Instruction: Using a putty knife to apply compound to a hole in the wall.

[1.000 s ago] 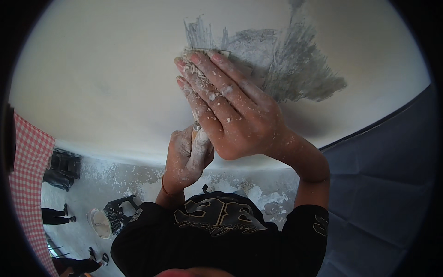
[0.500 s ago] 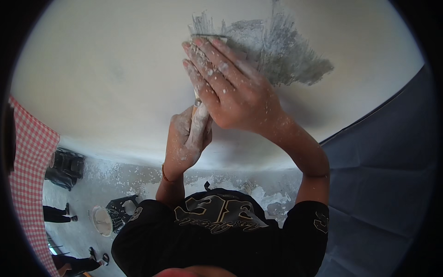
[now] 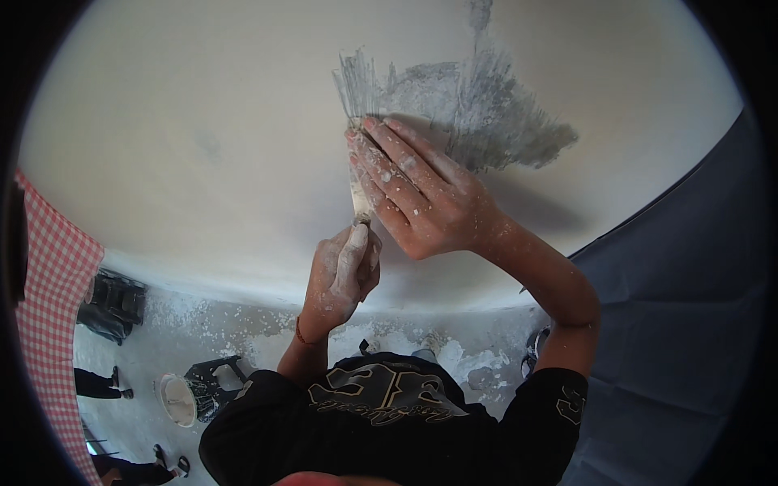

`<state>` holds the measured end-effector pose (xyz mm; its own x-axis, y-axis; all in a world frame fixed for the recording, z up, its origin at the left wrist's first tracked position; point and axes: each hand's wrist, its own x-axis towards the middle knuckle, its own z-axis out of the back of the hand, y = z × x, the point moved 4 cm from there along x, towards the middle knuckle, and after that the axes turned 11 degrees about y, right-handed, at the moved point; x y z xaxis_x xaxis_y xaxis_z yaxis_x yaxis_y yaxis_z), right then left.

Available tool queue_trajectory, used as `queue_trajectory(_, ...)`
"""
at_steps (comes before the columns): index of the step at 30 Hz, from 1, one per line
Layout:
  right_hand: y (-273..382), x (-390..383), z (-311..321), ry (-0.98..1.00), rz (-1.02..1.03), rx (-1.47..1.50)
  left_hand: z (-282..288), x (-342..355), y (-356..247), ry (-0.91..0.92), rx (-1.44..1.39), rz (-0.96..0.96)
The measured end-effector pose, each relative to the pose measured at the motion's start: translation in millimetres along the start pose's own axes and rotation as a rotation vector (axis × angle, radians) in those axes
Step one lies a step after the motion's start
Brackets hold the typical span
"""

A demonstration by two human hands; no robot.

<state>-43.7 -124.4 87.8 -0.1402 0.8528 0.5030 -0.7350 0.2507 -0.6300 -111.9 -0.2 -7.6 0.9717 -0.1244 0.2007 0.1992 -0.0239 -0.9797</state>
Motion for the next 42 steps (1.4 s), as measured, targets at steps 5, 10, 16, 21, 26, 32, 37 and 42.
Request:
queue_trajectory(5, -3, -4, -2, 0.079, 0.131, -0.096, -5, 4, 14, 0.076, -0.118, 0.012)
queue_trajectory(10, -1, 1, -7, 0.120, 0.173, -0.169, -6, 11, 14, -0.028, 0.241, -0.164)
queue_trajectory(16, -12, 14, 0, 0.100, 0.130, -0.181, 7, 25, 3, -0.024, 0.066, -0.055)
queue_trajectory(21, -23, 24, 9, 0.026, 0.082, -0.142, 9, 31, -17, 0.032, 0.007, -0.073)
queue_trajectory(26, -27, 25, 6, 0.019, 0.068, -0.124, 8, 35, -20, 0.000, 0.007, -0.071)
queue_trajectory(32, -40, 38, 20, -0.095, 0.049, -0.234, 12, 32, -53, -0.045, 0.035, -0.150)
queue_trajectory(37, -6, 20, 16, 0.038, 0.029, -0.170, 2, 9, -19, -0.046, -0.025, -0.008)
queue_trajectory(42, 12, 8, 6, 0.129, 0.027, -0.111, -3, -7, -2, -0.034, -0.020, 0.021)
